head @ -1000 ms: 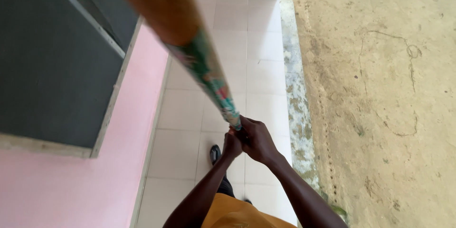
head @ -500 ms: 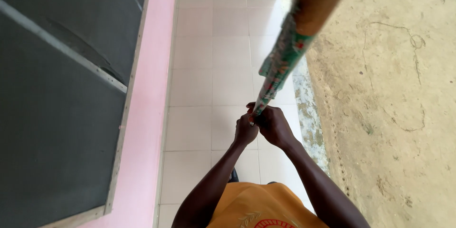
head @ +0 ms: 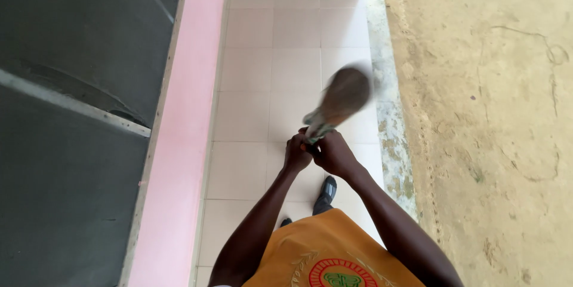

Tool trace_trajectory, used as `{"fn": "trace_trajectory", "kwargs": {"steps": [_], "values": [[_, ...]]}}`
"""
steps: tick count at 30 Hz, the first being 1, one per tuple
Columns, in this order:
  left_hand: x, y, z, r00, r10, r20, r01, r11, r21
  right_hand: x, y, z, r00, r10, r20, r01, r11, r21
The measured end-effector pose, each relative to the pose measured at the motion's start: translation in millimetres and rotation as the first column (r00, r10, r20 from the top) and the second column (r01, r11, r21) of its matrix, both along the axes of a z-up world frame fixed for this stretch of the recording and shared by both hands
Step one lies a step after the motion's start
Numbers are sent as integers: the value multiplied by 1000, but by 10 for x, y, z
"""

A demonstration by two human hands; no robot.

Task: The person mops a tiled floor using a mop, then rinses and wrings the mop head in a bucket of water before continuing to mop.

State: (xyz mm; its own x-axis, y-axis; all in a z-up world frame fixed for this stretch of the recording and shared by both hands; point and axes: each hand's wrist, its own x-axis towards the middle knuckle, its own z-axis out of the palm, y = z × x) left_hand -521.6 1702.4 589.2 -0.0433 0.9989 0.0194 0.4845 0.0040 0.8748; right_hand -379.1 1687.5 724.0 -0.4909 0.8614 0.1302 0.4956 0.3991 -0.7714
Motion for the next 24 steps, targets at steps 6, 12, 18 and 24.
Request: {"fn": "trace_trajectory", "kwargs": {"steps": [6,12,18,24], "values": [[205,574,133,996,71,-45,-76,991,-114,350,616,499,995,94,16,-95,978,186],[508,913,52,989,-140,46,133,984,117,719,948,963,920,266,-287,-215,956,198],[770,1123,42,872,-405,276,331,902,276,844,1114,863,897,221,-382,-246,969,-16],[928,1021,51,954,-292,72,269,937,224,1079,1017,831,833,169,-527,-162,985,60]]}}
